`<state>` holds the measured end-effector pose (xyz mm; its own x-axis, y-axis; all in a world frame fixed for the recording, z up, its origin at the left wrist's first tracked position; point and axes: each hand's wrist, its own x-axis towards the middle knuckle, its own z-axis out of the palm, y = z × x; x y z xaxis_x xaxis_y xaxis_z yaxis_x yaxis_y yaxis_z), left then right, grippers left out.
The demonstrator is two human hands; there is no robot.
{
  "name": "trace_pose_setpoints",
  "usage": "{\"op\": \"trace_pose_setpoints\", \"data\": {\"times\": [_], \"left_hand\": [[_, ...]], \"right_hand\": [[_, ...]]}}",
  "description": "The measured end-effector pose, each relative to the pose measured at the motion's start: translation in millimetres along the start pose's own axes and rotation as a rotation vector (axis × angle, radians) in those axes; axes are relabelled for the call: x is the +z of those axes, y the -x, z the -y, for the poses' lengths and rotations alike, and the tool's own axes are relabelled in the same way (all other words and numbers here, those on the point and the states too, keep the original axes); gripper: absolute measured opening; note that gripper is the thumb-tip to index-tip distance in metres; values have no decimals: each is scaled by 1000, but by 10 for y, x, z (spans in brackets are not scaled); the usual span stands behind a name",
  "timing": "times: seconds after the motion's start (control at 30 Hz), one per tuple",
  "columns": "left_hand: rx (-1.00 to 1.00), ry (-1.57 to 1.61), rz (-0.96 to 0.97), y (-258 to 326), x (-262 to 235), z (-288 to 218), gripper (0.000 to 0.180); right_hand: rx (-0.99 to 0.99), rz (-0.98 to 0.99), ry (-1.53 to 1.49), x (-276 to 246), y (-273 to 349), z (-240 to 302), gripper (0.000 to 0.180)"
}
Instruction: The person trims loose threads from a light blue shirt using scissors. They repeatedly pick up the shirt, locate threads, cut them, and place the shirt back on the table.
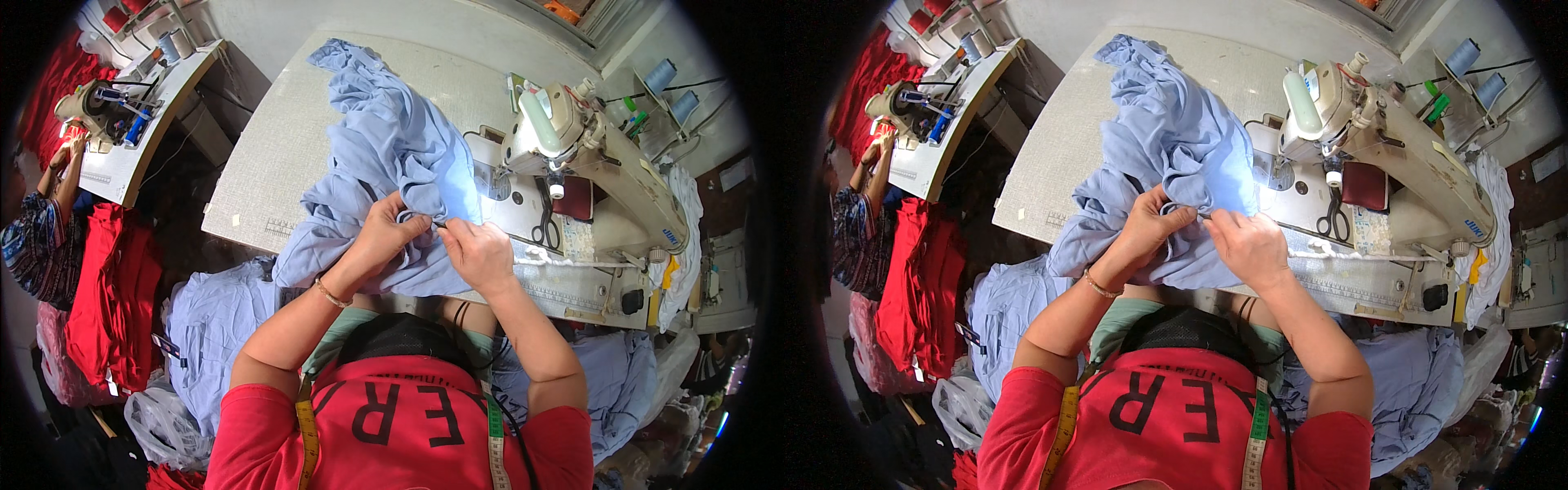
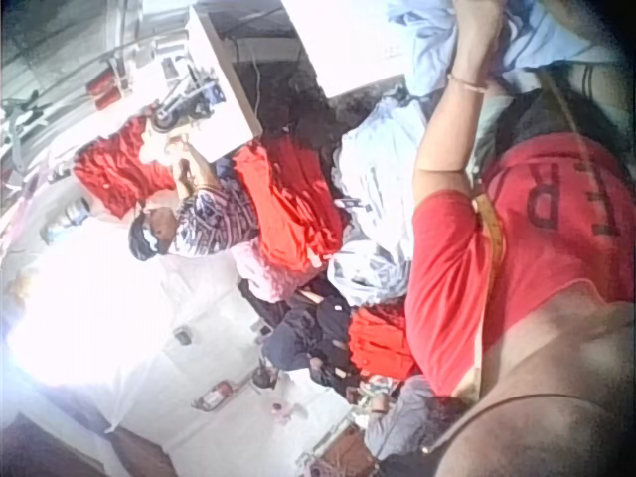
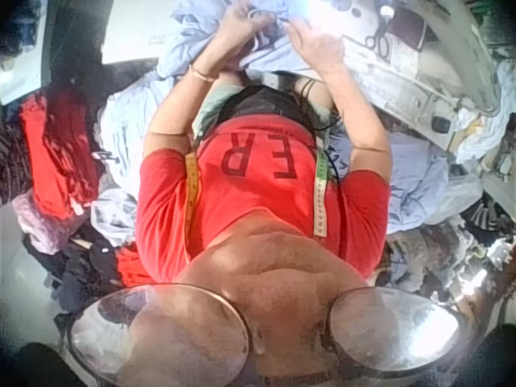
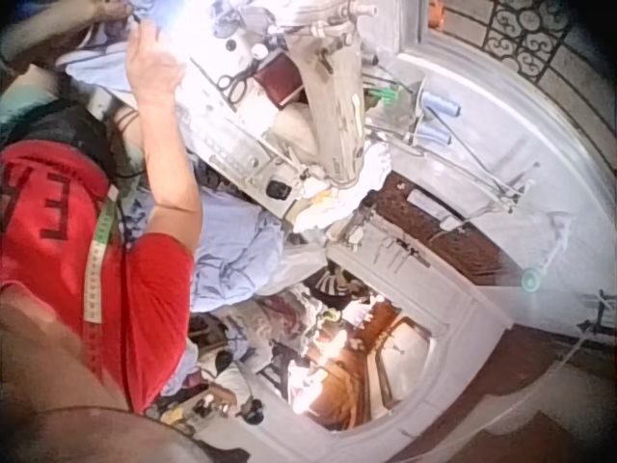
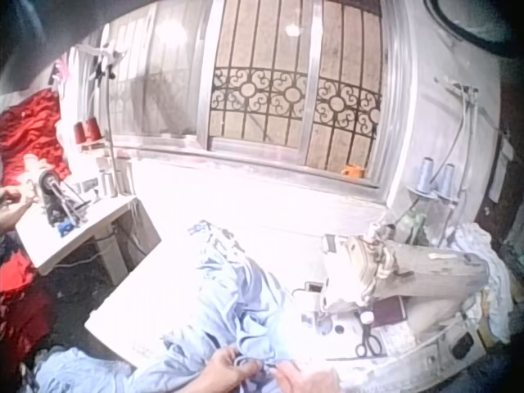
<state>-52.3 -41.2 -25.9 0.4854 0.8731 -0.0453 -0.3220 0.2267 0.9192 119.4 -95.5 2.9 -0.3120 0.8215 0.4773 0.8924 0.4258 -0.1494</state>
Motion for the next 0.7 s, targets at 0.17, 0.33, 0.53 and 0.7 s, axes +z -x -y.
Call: {"op": "trace_pose_setpoints", "data": {"times": [0.17, 0.33, 0.53, 0.7], "left_hand": [[-36, 62, 17, 5, 4, -22, 27], [-5, 104, 37, 19, 14, -22, 29], [353, -624, -100, 144, 222, -156, 23], [617, -1062, 44, 444, 520, -197, 47]], "right_hand": [[286, 100, -459, -52, 48, -107, 19], [530, -9, -749, -134, 113, -308, 24], [844, 230, -1241, -327, 78, 46, 34], [775, 48, -1333, -167, 15, 213, 32]]}}
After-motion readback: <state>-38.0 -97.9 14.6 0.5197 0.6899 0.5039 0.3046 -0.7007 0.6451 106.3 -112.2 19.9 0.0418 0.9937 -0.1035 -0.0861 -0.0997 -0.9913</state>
